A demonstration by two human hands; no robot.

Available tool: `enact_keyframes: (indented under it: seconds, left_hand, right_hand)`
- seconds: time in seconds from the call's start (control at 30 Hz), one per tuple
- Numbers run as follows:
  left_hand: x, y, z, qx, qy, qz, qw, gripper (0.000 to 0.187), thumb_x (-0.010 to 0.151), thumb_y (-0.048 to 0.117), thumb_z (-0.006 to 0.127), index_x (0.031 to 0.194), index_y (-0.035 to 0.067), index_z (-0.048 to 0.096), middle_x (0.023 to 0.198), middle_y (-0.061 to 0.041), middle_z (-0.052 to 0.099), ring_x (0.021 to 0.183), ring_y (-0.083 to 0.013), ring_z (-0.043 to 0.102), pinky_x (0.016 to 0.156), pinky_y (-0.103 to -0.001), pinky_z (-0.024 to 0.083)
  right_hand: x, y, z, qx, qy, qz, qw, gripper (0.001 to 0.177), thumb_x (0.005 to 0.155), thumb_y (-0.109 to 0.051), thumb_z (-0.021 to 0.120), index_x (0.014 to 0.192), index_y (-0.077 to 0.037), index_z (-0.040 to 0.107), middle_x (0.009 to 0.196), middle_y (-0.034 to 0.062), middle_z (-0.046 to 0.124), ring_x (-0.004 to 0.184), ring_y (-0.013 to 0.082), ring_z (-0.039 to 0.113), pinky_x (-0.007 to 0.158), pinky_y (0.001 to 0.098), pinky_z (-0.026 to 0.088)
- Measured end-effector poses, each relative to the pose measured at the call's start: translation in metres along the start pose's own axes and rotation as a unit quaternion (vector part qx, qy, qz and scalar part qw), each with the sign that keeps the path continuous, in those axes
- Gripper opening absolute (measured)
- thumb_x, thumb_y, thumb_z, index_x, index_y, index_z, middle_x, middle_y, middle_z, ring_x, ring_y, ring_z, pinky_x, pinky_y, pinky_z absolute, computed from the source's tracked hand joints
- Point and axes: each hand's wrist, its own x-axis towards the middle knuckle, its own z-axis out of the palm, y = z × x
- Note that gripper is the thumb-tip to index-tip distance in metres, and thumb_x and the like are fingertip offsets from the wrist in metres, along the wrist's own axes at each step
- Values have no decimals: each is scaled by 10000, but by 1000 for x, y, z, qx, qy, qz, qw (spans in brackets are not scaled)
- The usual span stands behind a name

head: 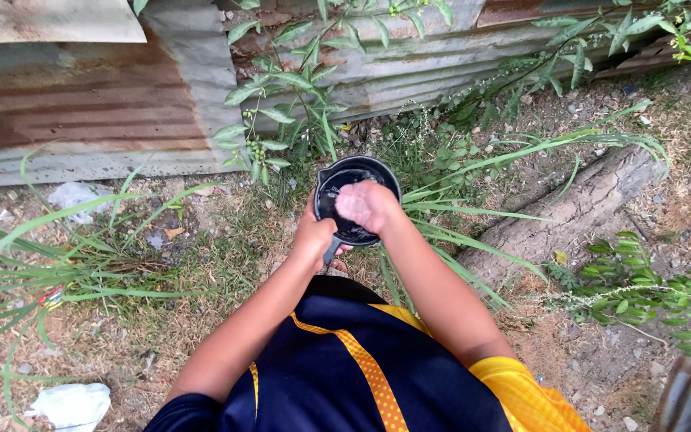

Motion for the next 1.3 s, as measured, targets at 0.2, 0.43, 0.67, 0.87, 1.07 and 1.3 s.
enact_keyframes:
  seconds: [0.2, 0.43, 0.67, 0.87, 1.07, 1.3]
  left_hand:
    - [18, -12, -17, -25, 44, -34, 998, 892, 784, -107, 404, 1566, 286, 229, 973, -235, 707, 504, -310, 684, 331, -362, 485]
    - [25, -6, -43, -59, 74, -19, 995, 791, 774, -110, 399, 1478, 243, 321, 1039, -221, 692, 504, -333, 690, 323, -362, 490]
    - [20, 13, -43, -29, 72, -16, 997, 813, 798, -111, 406, 1516, 257, 308, 997, -254, 689, 516, -313, 675, 340, -364, 493]
    - [11, 21, -21, -21, 36, 28, 999, 879, 807, -113, 456, 1568, 271, 244, 994, -197, 696, 517, -292, 689, 356, -372, 510]
    - [7, 10, 2, -42, -2, 29, 999, 958, 779, -133, 456, 1601, 282, 192, 1019, -172, 674, 540, -267, 678, 374, -372, 538]
    - [11, 6, -6, -29, 23, -15, 999, 846, 811, -115, 437, 1552, 255, 266, 975, -250, 682, 535, -322, 676, 348, -374, 498]
  right_hand:
    - [-47, -55, -14, 79, -133, -63, 986, 191, 957, -157, 545, 891, -3, 637, 801, 141, 679, 694, 265, 679, 645, 370, 588]
    - [-79, -69, -16, -277, 137, -92, 947, 358, 987, -205, 438, 1117, 26, 678, 983, 136, 728, 908, 284, 726, 813, 422, 636]
    - [-83, -67, -7, -453, 189, -275, 827, 332, 1003, -247, 583, 1174, -5, 732, 986, 113, 753, 908, 230, 710, 830, 348, 554]
    - [-77, -62, 42, -370, 66, -241, 895, 292, 966, -153, 517, 1106, 0, 722, 911, 104, 753, 797, 218, 744, 726, 359, 619]
    - [-18, -31, 32, -269, 80, -141, 949, 290, 971, -235, 558, 1014, 17, 696, 886, 156, 726, 779, 299, 722, 742, 395, 601]
    - [-66, -62, 13, 91, -186, -101, 973, 262, 1067, -176, 544, 1051, 46, 682, 896, 131, 717, 828, 250, 693, 748, 364, 597]
